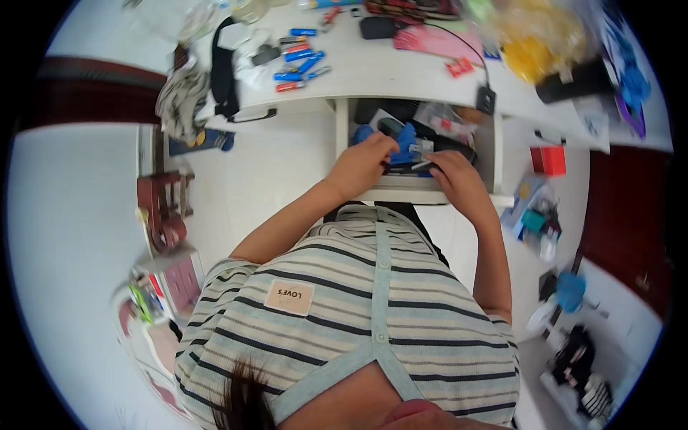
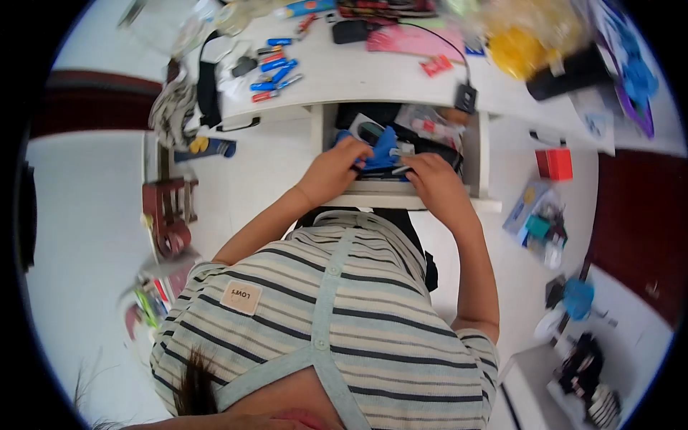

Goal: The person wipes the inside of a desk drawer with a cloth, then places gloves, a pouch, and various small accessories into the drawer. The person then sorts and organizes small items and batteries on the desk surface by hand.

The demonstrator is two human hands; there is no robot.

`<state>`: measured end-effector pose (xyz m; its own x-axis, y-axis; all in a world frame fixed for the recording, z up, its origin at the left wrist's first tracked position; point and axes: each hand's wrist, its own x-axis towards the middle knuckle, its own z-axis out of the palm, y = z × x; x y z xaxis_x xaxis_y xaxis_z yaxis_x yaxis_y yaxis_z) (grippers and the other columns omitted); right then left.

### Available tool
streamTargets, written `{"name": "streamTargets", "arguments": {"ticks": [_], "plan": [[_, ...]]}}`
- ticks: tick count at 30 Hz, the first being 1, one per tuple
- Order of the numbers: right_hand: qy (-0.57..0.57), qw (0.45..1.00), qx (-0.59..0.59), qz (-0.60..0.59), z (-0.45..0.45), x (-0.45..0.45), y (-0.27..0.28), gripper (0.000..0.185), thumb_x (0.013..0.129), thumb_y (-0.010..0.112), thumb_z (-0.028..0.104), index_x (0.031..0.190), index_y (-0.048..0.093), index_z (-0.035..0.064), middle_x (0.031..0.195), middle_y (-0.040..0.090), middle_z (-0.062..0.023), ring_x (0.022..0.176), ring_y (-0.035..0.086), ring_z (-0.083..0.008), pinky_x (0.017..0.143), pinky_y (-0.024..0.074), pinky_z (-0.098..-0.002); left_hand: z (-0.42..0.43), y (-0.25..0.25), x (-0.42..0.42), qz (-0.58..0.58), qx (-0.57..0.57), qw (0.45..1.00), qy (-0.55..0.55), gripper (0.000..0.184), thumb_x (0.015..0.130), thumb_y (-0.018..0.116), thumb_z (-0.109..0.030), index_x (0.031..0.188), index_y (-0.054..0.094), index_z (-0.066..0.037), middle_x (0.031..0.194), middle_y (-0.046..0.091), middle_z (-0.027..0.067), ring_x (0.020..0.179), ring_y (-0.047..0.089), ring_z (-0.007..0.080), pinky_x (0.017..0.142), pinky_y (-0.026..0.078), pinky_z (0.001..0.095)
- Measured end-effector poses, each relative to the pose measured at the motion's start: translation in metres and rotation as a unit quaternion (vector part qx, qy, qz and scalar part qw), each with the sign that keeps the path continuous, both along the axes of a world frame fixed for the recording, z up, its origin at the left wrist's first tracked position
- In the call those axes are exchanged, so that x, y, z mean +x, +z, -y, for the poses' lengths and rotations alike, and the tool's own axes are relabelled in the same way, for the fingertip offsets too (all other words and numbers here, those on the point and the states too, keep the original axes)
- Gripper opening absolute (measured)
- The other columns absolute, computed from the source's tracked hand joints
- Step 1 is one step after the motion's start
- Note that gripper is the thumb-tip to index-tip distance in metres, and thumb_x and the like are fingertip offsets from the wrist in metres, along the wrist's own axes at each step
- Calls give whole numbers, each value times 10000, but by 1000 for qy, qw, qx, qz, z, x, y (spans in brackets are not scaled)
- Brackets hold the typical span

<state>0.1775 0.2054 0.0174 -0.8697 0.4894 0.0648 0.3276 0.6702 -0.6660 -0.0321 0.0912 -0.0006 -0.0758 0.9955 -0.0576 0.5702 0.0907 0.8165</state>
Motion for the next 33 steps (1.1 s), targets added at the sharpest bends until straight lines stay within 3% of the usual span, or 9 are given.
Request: {"name": "streamTargets", "arguments": {"ticks": [6,8,10,12,15,21,26,30,33], "plan": [[-3,999,-51,16,3,-27,8,345,835,674,131,1153,587,33,1104,611,-166,1090,560,-334,921,451,-389,2,-14,-5,-36,15,999,2,277,780,547,45,1036,543,-61,1010,572,127,951,602,301,834,486,377],[2,999,-45,-14,14,-45,0,401,820,701,126,1188,563,42,1107,617,-178,1054,594,-337,893,475,-380,4,-9,-5,112,53,992,-14,283,769,569,43,1034,532,-50,982,575,124,942,602,295,847,481,379],[-29,980,-195,-22,25,-61,-1,418,807,711,96,1191,554,42,1062,627,-179,941,633,-319,830,505,-363,6,-11,-7,144,77,986,-14,277,780,590,40,1036,517,-39,942,574,115,929,605,277,839,482,354],[-41,981,-190,-14,22,-67,-7,353,839,679,74,1170,561,44,978,650,-143,820,649,-229,764,518,-316,9,-12,-11,192,7,981,33,256,823,602,33,1050,504,-35,939,583,83,924,612,201,811,485,310],[-77,924,-372,-30,14,-60,-12,187,917,597,71,1095,583,13,860,640,-38,761,595,-82,711,495,-231,9,-31,-16,430,7,900,71,245,876,612,15,1084,500,-49,969,583,37,913,574,91,793,482,241],[-109,885,-445,-82,10,-58,-7,123,947,564,93,1037,585,12,866,611,-23,786,564,-71,722,494,-227,10,-6,-29,527,-15,844,97,211,896,600,-9,1083,505,-39,956,586,40,873,578,96,804,475,235],[-133,881,-449,-66,23,-60,-6,117,953,559,97,1035,566,14,895,606,-30,786,570,-75,727,503,-228,12,-14,-29,508,-6,858,74,186,911,592,-30,1077,509,-44,956,592,40,874,580,95,793,477,240],[-140,946,-290,-45,26,-55,2,105,926,588,64,1023,572,24,849,609,-23,765,576,-69,694,487,-224,13,-11,-29,502,-25,863,59,179,909,604,-52,1069,525,-44,956,601,39,879,578,100,798,481,256],[-156,966,-203,-30,11,-57,7,112,912,602,52,1018,576,29,817,613,-23,732,575,-68,671,473,-222,15,4,-34,287,65,949,111,153,845,646,-42,987,589,-48,917,613,52,875,596,179,812,482,307]]}}
